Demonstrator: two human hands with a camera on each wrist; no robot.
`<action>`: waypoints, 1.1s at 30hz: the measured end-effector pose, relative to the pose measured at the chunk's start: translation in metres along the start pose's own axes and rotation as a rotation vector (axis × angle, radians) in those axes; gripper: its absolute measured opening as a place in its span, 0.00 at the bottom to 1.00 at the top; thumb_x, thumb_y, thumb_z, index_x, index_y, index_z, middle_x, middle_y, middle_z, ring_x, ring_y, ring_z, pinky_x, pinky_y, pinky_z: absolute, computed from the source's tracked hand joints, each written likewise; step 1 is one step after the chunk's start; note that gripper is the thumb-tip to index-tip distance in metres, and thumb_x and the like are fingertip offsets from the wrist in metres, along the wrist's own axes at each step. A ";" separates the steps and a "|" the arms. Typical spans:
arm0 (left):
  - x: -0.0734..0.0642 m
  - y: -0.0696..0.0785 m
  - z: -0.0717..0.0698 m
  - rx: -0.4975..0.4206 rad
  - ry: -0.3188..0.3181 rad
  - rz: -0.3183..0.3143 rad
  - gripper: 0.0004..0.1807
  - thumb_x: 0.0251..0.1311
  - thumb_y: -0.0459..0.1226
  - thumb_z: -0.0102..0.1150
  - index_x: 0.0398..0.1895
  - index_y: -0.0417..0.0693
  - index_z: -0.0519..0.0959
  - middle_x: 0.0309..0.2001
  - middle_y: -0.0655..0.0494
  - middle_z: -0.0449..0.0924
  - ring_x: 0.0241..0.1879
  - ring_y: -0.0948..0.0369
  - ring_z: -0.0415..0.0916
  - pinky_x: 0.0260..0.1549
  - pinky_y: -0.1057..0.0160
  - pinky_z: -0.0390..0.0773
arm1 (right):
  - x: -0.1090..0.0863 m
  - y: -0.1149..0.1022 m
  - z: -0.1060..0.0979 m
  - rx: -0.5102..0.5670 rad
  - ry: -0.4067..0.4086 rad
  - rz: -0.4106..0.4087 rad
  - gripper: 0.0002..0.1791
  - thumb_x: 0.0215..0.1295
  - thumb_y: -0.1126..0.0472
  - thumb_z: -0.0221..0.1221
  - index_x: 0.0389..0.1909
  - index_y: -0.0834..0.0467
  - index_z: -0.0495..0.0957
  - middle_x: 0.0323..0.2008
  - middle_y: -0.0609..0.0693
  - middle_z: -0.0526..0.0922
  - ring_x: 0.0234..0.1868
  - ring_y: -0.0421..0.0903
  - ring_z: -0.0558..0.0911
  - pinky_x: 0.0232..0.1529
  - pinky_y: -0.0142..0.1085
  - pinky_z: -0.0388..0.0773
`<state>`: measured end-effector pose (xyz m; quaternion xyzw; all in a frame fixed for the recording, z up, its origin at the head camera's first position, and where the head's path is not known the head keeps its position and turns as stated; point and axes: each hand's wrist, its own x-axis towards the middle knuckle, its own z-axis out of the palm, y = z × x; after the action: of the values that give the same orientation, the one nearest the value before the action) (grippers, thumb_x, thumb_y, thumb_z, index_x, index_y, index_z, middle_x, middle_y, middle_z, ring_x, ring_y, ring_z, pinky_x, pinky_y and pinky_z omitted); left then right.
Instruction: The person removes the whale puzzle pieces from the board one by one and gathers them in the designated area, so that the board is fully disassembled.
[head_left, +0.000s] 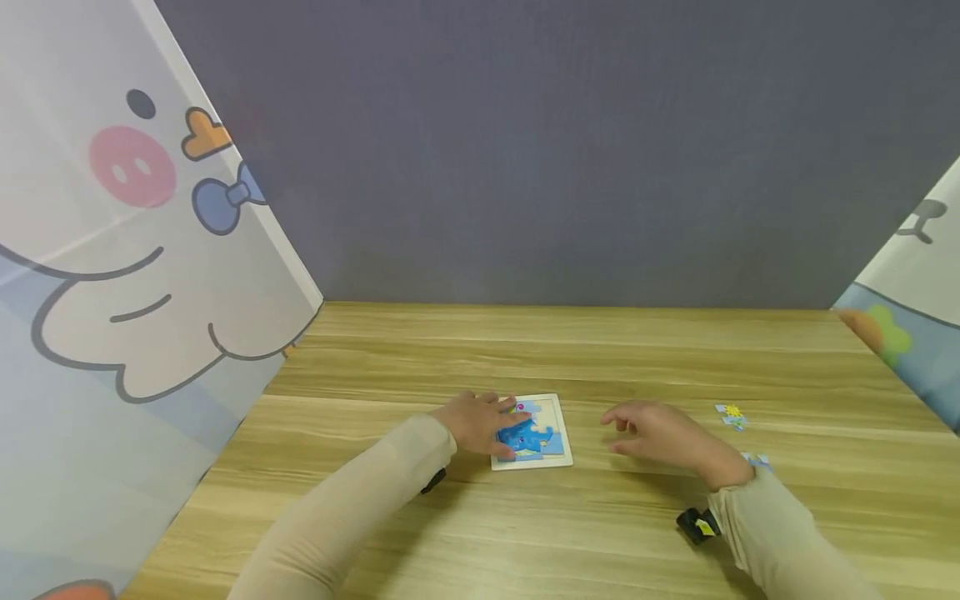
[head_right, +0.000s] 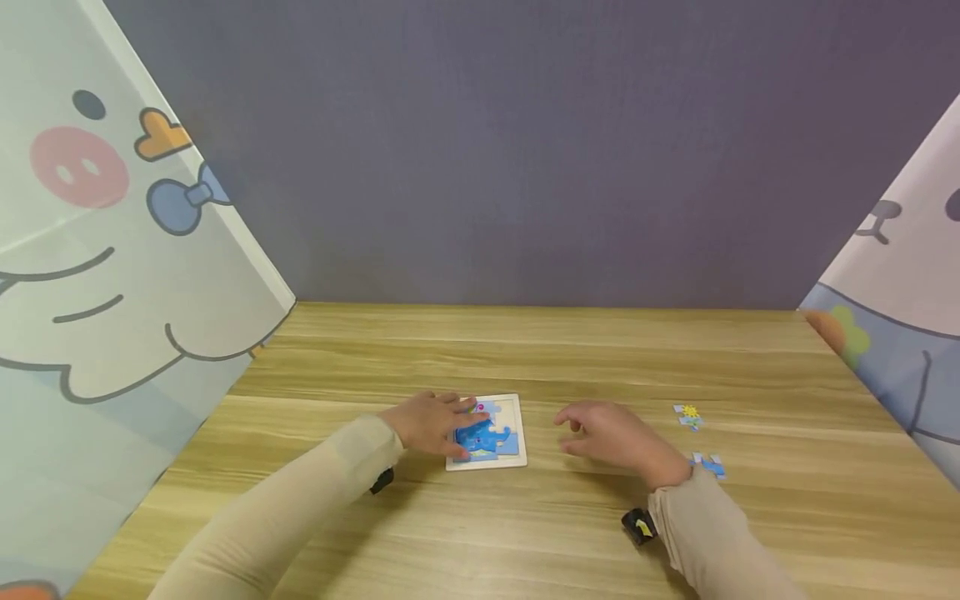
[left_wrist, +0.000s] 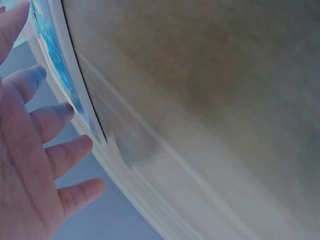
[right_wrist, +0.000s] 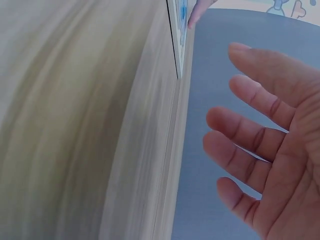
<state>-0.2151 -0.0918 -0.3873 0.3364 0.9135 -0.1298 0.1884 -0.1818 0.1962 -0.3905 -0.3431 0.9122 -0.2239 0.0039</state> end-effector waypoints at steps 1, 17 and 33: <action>0.000 0.000 0.000 0.001 -0.006 -0.002 0.39 0.63 0.64 0.45 0.75 0.70 0.50 0.75 0.61 0.47 0.72 0.54 0.49 0.66 0.47 0.56 | 0.002 -0.001 0.000 -0.002 -0.004 -0.006 0.17 0.54 0.60 0.69 0.43 0.63 0.81 0.30 0.43 0.80 0.29 0.37 0.76 0.28 0.32 0.73; -0.004 0.005 0.002 0.040 -0.025 -0.045 0.42 0.58 0.65 0.52 0.74 0.73 0.52 0.75 0.62 0.48 0.72 0.55 0.50 0.64 0.49 0.59 | 0.026 -0.012 0.009 -0.070 0.000 -0.085 0.16 0.51 0.60 0.70 0.41 0.62 0.82 0.28 0.43 0.80 0.27 0.36 0.75 0.27 0.31 0.73; -0.004 0.007 0.001 0.092 -0.042 -0.055 0.43 0.57 0.68 0.48 0.75 0.75 0.47 0.75 0.64 0.45 0.72 0.56 0.49 0.64 0.51 0.62 | 0.052 -0.018 0.021 -0.192 -0.026 -0.111 0.15 0.49 0.58 0.69 0.39 0.59 0.84 0.37 0.49 0.83 0.30 0.38 0.75 0.35 0.38 0.77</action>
<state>-0.2073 -0.0889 -0.3878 0.3169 0.9112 -0.1841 0.1884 -0.2063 0.1432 -0.3940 -0.3946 0.9090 -0.1309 -0.0298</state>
